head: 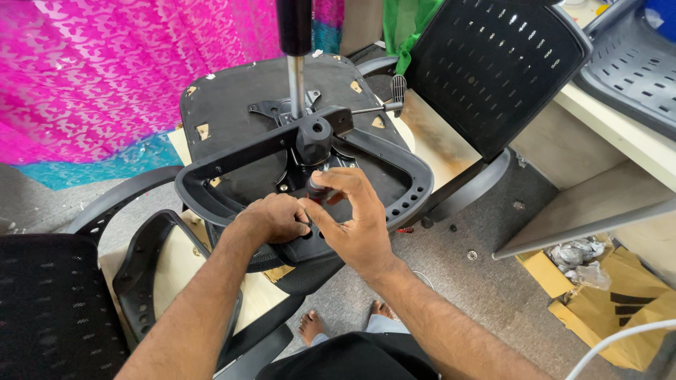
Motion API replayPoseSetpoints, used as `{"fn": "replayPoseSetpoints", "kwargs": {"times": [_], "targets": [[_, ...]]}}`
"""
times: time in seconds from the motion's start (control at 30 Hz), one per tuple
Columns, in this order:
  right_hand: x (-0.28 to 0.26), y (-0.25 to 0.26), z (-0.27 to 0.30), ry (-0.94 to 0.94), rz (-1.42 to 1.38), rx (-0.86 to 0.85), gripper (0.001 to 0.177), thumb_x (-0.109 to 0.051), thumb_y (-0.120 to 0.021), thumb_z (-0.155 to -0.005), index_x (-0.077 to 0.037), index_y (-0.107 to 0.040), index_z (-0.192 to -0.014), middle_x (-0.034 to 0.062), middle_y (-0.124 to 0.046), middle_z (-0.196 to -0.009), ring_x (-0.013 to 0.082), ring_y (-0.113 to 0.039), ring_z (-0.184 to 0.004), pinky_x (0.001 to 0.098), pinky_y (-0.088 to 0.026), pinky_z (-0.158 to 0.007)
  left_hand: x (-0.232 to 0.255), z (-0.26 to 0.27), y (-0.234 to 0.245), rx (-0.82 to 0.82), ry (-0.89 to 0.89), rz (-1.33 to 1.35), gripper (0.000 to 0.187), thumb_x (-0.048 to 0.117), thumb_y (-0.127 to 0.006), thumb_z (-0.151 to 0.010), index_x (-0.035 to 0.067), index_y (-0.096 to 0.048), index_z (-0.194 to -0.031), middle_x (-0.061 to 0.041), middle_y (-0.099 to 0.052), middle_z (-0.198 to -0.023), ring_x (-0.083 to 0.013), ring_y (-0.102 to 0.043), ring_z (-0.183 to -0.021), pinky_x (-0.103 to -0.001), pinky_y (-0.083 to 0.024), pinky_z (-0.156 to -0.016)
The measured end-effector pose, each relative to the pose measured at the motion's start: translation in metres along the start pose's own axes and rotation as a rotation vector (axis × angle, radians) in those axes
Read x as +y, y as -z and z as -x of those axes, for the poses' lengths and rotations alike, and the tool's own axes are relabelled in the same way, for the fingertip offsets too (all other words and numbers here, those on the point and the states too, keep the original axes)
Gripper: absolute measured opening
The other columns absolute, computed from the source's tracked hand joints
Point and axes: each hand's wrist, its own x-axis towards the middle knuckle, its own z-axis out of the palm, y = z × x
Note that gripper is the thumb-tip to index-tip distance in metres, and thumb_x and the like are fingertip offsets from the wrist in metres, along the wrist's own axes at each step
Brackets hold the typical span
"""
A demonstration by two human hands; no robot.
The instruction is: The person assembles an office chair by inserting and tightening screws into the chair base using a screwdriver. They align the base with the central column and secure it with multiple screws.
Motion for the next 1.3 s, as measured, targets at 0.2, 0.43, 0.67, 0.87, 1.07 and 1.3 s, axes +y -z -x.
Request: {"fn": "replayPoseSetpoints", "kwargs": {"times": [0.2, 0.43, 0.67, 0.87, 1.07, 1.3], "targets": [[-0.007, -0.005, 0.006, -0.023, -0.092, -0.021, 0.044, 0.004, -0.070, -0.096, -0.007, -0.054, -0.135, 0.0123, -0.065, -0.134, 0.0225, -0.071, -0.118, 0.0338, -0.061, -0.102, -0.001, 0.002, 0.002, -0.013, -0.029, -0.007, 0.024, 0.038, -0.071, -0.086, 0.024, -0.082, -0.103, -0.005, -0.078, -0.111, -0.0266, -0.071, -0.111, -0.041, -0.054, -0.099], [-0.003, -0.001, 0.011, 0.006, 0.014, -0.037, 0.043, -0.003, -0.080, -0.096, -0.010, -0.056, -0.131, 0.0096, -0.064, -0.127, 0.0196, -0.070, -0.110, 0.0311, -0.062, -0.092, 0.002, 0.002, 0.000, 0.017, -0.025, 0.004, 0.028, 0.038, -0.073, -0.087, 0.026, -0.077, -0.111, -0.004, -0.074, -0.119, -0.0265, -0.066, -0.119, -0.043, -0.051, -0.104], [0.004, 0.017, 0.004, 0.114, 0.071, -0.068, 0.046, -0.003, -0.078, -0.094, -0.009, -0.053, -0.132, 0.0100, -0.059, -0.124, 0.0196, -0.066, -0.103, 0.0310, -0.058, -0.089, 0.019, 0.002, -0.004, 0.064, 0.014, 0.004, 0.028, 0.036, -0.073, -0.088, 0.023, -0.078, -0.112, -0.005, -0.074, -0.119, -0.0262, -0.065, -0.119, -0.044, -0.051, -0.103], [0.012, 0.033, 0.002, 0.007, -0.107, -0.154, 0.043, 0.002, -0.073, -0.096, -0.005, -0.052, -0.134, 0.0126, -0.067, -0.128, 0.0203, -0.072, -0.114, 0.0325, -0.061, -0.099, 0.027, 0.009, -0.004, 0.084, 0.119, 0.093, 0.028, 0.037, -0.078, -0.084, 0.025, -0.078, -0.109, -0.003, -0.074, -0.116, -0.0241, -0.066, -0.118, -0.041, -0.052, -0.102], [0.024, 0.039, -0.005, 0.043, -0.109, -0.181, 0.044, -0.002, -0.082, -0.095, -0.006, -0.057, -0.130, 0.0098, -0.066, -0.125, 0.0182, -0.072, -0.110, 0.0283, -0.062, -0.093, 0.034, 0.013, -0.010, 0.221, 0.088, 0.073, 0.025, 0.037, -0.080, -0.082, 0.022, -0.077, -0.102, -0.001, -0.072, -0.113, -0.0233, -0.064, -0.117, -0.042, -0.054, -0.096], [0.024, 0.049, -0.007, 0.045, -0.176, -0.213, 0.042, 0.005, -0.069, -0.098, -0.005, -0.054, -0.135, 0.0133, -0.067, -0.133, 0.0210, -0.072, -0.115, 0.0339, -0.060, -0.100, 0.042, 0.013, -0.010, 0.210, 0.171, 0.134, 0.024, 0.037, -0.081, -0.080, 0.026, -0.078, -0.100, 0.004, -0.073, -0.111, -0.0193, -0.066, -0.115, -0.039, -0.055, -0.095]]}}
